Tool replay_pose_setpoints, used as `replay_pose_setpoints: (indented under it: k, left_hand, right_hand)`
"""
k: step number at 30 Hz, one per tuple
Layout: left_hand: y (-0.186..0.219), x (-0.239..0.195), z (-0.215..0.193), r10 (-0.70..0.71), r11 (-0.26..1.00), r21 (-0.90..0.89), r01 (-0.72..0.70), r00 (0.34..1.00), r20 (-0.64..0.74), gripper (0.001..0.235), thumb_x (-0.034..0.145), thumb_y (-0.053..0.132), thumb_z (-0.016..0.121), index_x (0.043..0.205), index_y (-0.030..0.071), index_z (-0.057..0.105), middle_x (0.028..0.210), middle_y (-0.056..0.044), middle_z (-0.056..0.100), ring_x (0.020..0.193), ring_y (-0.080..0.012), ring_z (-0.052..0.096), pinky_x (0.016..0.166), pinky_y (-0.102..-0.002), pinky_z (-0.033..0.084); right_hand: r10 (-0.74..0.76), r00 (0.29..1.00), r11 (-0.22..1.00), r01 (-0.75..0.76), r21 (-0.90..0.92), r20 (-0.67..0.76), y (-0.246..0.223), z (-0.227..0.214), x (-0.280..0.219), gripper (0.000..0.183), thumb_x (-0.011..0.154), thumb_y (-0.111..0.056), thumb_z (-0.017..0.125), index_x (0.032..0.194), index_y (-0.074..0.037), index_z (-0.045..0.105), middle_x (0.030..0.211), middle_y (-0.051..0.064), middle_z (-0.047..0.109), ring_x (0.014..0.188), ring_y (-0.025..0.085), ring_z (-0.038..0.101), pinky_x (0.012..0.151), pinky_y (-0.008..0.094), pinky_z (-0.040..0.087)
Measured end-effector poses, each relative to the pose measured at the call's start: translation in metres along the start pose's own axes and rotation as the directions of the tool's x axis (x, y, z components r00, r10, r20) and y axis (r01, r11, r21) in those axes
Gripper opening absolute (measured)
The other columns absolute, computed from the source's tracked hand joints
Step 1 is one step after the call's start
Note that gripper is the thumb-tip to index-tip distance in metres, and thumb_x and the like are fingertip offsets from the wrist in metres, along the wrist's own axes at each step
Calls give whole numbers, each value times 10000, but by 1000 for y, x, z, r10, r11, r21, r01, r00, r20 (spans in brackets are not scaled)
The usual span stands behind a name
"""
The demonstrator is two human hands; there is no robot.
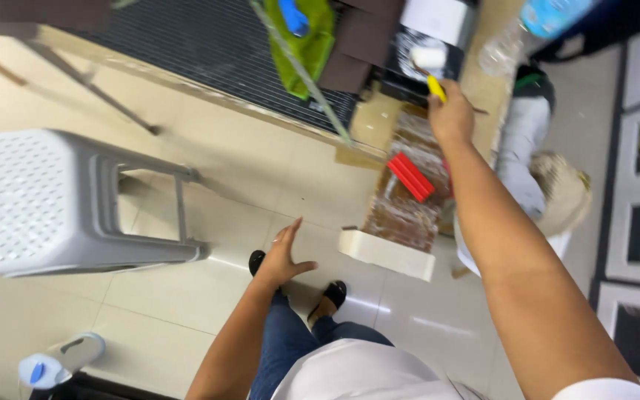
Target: Applying glue to a surface using a roller and then smoothing a piece of paper over it with a scraper
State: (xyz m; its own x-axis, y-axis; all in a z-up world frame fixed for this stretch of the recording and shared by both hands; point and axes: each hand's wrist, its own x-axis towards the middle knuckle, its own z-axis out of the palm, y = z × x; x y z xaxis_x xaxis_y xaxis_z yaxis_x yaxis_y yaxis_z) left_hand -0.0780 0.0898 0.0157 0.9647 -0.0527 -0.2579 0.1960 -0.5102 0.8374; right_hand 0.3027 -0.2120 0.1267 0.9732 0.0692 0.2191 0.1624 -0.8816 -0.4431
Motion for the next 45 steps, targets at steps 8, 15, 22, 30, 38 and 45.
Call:
replay_pose_setpoints:
  k: [8,15,22,30,38,45]
  left_hand:
    - [-157,-39,-204,-93,985,66,159,812,-576,601,792,333,865,1321,130,665,1289,-124,694,1220,-311,624,1063,-422,453]
    - [-184,39,-449,14,988,100,118,573,-820,285,912,239,756,1174,136,713,1188,-76,672,1174,-305,563,1037,-410,416]
    - [-236,212,-613,9,905,197,377,445,-895,382,843,368,883,1078,90,767,1119,-140,680,1169,-351,599,949,-431,545]
    - [-163,249,-654,-288,765,150,626,541,-790,869,722,539,933,1282,-27,585,1254,-248,562,1175,-424,592,992,-512,521]
    - [-202,276,-655,-386,750,28,661,472,-793,768,651,462,982,1210,76,625,1180,-152,649,1106,-374,648,932,-507,520]
    - [-192,279,-653,-528,802,-282,526,405,-747,809,692,163,977,1318,16,486,1253,-225,556,1171,-468,646,1021,-554,534]
  right_hand:
    - [95,993,966,-75,-248,69,-42,-7,-18,445,964,-442,684,1331,-191,676,1128,264,691,1027,499,642,794,636,507]
    - [-313,876,942,237,-238,-366,-134,26,-61,501,990,-248,866,1362,49,711,1148,316,625,1054,502,563,911,569,429]
    - [-254,936,926,308,218,-244,-374,160,-100,449,921,-122,796,1344,-38,672,1151,188,684,986,359,617,927,479,476]
    - [-188,939,965,122,234,287,-498,208,-144,462,926,-322,713,1374,-247,632,1226,-4,618,1107,187,644,1016,393,495]
    - [-99,944,978,34,204,313,-496,225,-130,452,902,-286,750,1344,-270,656,1159,-8,653,1040,195,701,970,387,545]
    - [-112,912,963,2,268,395,-537,219,-130,460,908,-257,742,1356,-271,637,1172,22,652,1071,226,695,989,402,544]
